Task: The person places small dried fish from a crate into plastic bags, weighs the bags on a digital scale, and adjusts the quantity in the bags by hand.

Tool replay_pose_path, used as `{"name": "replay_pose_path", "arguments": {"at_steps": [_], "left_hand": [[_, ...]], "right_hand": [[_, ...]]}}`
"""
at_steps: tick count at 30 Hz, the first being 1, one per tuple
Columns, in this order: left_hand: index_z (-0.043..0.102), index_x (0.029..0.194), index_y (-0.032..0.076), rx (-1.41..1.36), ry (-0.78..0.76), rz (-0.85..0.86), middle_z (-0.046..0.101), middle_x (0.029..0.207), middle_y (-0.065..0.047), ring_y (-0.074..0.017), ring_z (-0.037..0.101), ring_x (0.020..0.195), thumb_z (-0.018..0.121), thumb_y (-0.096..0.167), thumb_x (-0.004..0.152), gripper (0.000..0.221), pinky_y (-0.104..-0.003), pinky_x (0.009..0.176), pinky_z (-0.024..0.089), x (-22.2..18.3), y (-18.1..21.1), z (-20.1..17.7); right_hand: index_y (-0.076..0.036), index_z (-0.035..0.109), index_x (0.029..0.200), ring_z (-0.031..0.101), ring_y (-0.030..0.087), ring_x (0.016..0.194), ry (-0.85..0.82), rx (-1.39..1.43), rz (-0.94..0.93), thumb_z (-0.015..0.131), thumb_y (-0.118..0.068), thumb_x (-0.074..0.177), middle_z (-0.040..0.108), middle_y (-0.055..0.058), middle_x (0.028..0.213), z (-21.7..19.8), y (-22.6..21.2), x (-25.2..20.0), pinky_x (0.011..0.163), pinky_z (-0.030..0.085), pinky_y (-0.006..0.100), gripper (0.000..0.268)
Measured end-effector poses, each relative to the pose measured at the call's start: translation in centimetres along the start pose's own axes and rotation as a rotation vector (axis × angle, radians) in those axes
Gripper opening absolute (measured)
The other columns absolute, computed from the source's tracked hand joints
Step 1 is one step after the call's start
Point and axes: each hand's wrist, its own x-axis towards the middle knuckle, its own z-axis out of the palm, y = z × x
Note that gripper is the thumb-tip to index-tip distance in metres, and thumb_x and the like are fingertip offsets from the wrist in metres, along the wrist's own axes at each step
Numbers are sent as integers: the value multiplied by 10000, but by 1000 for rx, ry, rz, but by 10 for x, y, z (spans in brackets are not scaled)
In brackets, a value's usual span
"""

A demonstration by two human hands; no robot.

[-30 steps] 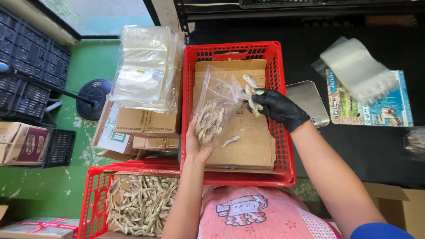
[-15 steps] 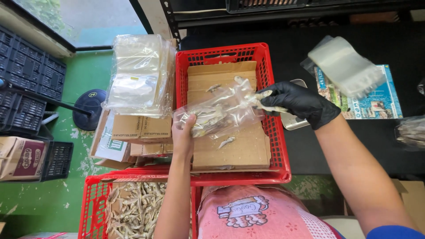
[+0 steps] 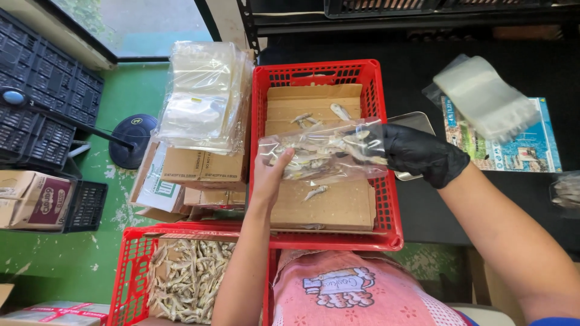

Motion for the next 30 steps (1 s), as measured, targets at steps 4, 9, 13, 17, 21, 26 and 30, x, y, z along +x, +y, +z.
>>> {"name": "replay_pose_path", "arguments": {"at_steps": [4,9,13,17,21,26,30], "left_hand": [[574,1378,100,-33,1,-56,659,1205,-105,-187,611,1118,930,234,757,729,-463,1003,527,7,-20,-3],[598,1336,60,-13,-16,-14,662,1196,-148,-212,592,1120,937,183,740,697,-455,1009,522,12,-14,-5],[616,1258,71,-34,-49,-32,652,1173,-146,-247,621,1095,931,233,753,616,-473,945,564,8,-7,12],[624,1147,102,-54,-87,-18,688,1102,-116,-200,659,1027,902,204,786,466,-407,858,617,12,2,21],[624,1156,113,-144,-110,-36,685,1109,-80,-173,630,1021,849,266,848,412,-413,867,615,18,-7,25],[614,1221,109,-125,-120,-24,674,1162,-72,-164,602,1090,833,264,874,439,-426,970,572,14,-13,28],[598,1257,111,-108,-123,3,641,1170,-50,-148,573,1113,831,286,877,479,-418,1016,543,4,3,35]], "right_hand": [[-62,708,1063,756,228,766,-56,120,12,742,-74,893,736,94,848,3,7,-2,608,599,290,173],[57,645,1214,706,491,1049,-133,257,52,747,4,791,713,287,1137,-27,49,34,906,548,720,439],[30,626,1309,711,442,1046,-113,279,7,707,-59,849,710,253,1148,-47,66,54,900,554,690,476],[48,558,1385,681,408,1137,-137,277,70,643,-102,889,682,244,1175,-38,47,31,969,539,649,526],[66,556,1400,680,452,1101,-161,276,-3,643,-78,883,680,286,1179,-28,31,20,915,542,663,544],[64,597,1365,734,370,951,-306,148,-61,706,-65,841,723,244,1054,-40,39,38,797,615,558,551],[77,633,1312,757,314,864,-280,149,-77,666,-67,909,730,195,934,-46,38,30,787,630,512,429]]}}
